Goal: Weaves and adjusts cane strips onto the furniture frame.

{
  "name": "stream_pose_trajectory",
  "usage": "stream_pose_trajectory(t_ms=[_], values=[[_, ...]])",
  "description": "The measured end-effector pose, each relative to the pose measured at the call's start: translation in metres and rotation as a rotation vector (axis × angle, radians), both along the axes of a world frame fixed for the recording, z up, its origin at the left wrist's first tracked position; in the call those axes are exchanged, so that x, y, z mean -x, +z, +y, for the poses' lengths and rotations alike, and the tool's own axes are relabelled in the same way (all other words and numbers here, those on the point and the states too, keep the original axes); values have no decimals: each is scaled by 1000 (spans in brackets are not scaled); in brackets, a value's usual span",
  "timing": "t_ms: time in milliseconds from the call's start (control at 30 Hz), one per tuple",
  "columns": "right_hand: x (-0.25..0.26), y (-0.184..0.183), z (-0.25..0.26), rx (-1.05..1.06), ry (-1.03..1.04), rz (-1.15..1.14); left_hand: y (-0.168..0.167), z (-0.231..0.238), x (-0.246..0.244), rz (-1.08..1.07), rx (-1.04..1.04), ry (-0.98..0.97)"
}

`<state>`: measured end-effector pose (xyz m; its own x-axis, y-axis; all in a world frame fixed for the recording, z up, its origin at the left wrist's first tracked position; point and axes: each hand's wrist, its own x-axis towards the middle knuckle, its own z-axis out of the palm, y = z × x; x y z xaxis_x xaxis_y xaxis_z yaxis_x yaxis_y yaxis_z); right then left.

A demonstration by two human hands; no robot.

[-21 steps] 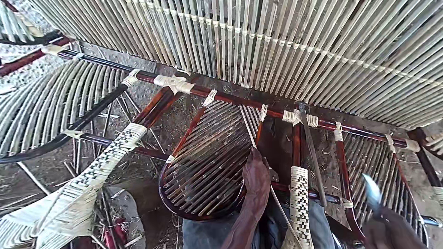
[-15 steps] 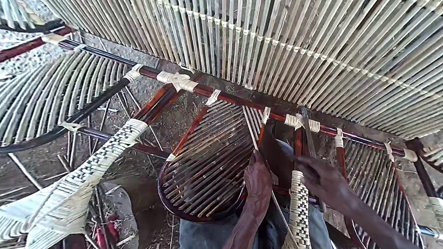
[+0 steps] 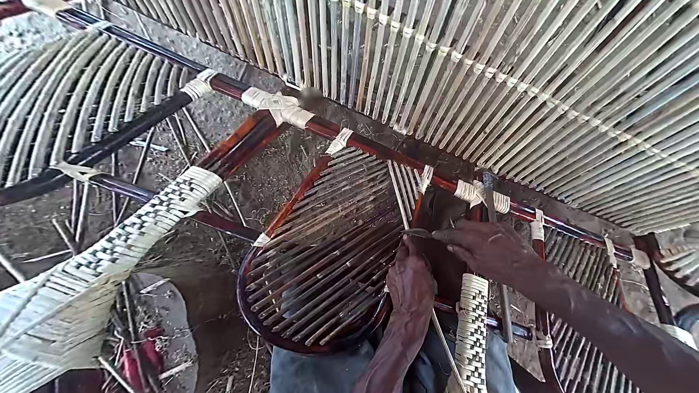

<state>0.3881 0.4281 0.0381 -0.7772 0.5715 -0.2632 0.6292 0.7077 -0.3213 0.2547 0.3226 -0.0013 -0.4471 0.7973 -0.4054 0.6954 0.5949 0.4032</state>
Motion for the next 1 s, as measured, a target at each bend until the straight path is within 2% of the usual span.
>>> stream_pose_trajectory(t_ms=[367,500,633,700,767,833,900,1000], values=[[4,-1,5,-45,67,-40,-7,-2,-2,40,-68,-7],[13,0,4,-31,80,-149,-9,-1,-2,62,-116,-26],[12,4,3,-6,53,-130,8,6,9,-223,7,114],[11,10,11,42,23,-99,11,13,20,-561,-58,387],[13,20,21,117,1,-114,15,21,28,-1025,-158,759],[15,24,29,143,7,-123,13,30,31,-1324,-193,941],[19,26,32,156,24,-164,4,35,27,-1388,-215,939],[18,17,29,180,-2,-125,-7,33,13,-1134,-294,822]])
